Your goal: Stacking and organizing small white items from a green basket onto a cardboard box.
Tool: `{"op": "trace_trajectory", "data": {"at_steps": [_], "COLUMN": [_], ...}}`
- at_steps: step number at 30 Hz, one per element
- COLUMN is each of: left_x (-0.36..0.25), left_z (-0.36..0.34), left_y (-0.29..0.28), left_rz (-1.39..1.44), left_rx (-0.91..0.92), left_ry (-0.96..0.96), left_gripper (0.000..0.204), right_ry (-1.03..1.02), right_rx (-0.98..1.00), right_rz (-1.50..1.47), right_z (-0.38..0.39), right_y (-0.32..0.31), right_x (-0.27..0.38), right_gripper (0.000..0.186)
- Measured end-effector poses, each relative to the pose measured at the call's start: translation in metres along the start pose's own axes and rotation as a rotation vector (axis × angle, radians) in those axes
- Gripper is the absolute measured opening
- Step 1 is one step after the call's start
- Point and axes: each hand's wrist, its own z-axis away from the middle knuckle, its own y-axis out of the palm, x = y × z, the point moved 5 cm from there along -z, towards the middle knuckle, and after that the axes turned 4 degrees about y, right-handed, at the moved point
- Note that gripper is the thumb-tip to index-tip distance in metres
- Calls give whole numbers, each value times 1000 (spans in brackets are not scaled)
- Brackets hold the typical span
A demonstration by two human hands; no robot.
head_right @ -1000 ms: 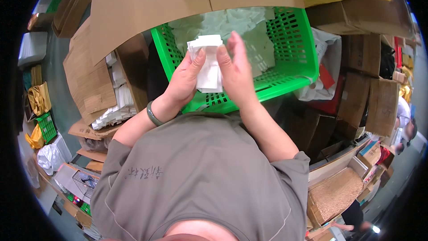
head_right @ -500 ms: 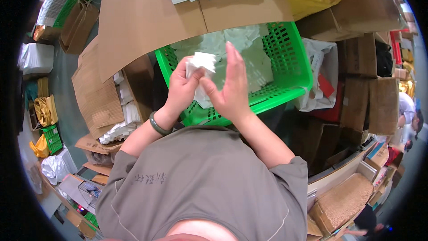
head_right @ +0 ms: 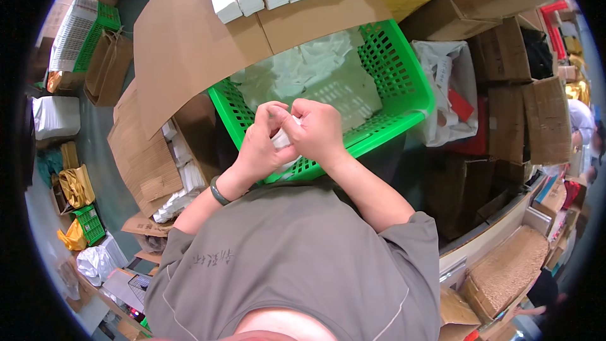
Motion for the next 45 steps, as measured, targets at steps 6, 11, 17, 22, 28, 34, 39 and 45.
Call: {"op": "trace_trajectory", "data": {"at_steps": [6,11,17,22,28,34,39,45], "left_x": [5,-6,-17,-27,38,42,47,51], "left_z": [-2,-10,-62,-91,-111,-101,-102,-98], "left_y": [-3,-19,-77,-129,-142,-148,-154,-155], "left_rz": [-163,-168,-535,-712,-991,-882,-840,-761], "left_rx": [369,246,227,121,223,-37,-22,2], "left_ry": [-160,2,117,344,51,259,226,200], "left_gripper": [33,26,29,29,48,68,71,74], "right_ry": [-13,-22,-191,-688,-319,-212,-330,-261], "right_rx": [53,82,-98,-246,-226,10,-11,30], "right_rz": [-167,-318,-326,26,-199,-387,-310,-505], "right_z": [-1,-11,-72,-109,-150,-143,-142,-135], "right_y": [5,14,26,39,91,96,108,116], "right_x": [-2,2,34,78,25,28,24,34], "right_gripper": [42,44,40,23,21,37,42,70]}}
